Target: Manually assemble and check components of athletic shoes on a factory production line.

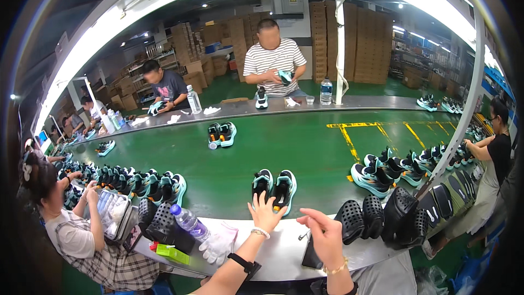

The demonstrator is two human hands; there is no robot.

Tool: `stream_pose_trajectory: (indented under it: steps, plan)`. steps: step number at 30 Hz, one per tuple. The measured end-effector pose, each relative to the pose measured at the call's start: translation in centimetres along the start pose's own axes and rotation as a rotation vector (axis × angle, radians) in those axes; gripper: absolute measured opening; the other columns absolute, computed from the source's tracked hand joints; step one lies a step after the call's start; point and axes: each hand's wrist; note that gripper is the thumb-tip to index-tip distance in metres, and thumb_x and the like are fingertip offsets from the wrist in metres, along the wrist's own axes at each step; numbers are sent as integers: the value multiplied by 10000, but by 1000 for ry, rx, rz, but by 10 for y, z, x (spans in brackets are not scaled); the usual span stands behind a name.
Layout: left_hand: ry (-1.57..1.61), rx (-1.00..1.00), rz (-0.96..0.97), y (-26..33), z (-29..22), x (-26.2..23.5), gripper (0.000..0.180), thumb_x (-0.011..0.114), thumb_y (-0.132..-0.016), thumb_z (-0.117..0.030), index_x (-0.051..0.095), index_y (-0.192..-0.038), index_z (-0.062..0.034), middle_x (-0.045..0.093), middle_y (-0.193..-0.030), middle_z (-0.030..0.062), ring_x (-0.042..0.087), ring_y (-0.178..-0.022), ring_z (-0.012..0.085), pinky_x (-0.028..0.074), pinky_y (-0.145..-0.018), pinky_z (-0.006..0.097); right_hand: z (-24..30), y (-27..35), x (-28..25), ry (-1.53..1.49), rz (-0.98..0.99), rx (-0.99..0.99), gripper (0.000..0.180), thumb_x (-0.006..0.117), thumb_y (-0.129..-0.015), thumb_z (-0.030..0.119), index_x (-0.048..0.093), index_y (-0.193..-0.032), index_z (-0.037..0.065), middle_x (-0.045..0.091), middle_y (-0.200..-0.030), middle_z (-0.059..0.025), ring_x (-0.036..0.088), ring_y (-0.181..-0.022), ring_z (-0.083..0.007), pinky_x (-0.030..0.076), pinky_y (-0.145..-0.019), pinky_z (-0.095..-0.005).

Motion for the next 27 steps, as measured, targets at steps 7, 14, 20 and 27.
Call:
stream_pose_trajectory:
  steps: [7,14,20,27]
  plan:
    - [77,-29,-135,-16,61,17,398,760,-723,-250,641,-1089,-147,435,-1359,135,245,-1363,336,225,-1100,555,157,47,65,568,542,-949,278,714,-728,239,712,-923,41,633,-643,-24,637,-598,-180,549,-582,-295]
    - [280,26,-128,5,8,-22,502,719,-747,-262,556,-1210,-157,340,-1429,146,194,-1378,384,237,-1078,579,194,92,106,465,460,-1375,347,596,-884,342,672,-855,4,560,-634,-36,600,-599,-185,542,-622,-318]
    - [519,189,-110,58,6,-80,429,695,-799,-241,568,-1191,-123,371,-1403,162,332,-1310,377,301,-1073,445,190,107,113,349,465,-1290,369,602,-872,365,669,-862,3,568,-647,-50,605,-615,-195,552,-644,-340]
    - [1065,256,-52,92,-44,-158,247,647,-845,-72,616,-1085,-26,608,-1121,122,577,-1075,234,417,-967,322,176,109,84,417,354,-1145,361,610,-879,349,660,-937,-4,598,-703,-74,616,-654,-217,549,-662,-347]
Point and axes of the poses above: each hand's wrist, its own y-axis away from the middle knuckle, its own x-axis out of the palm, z = x × y
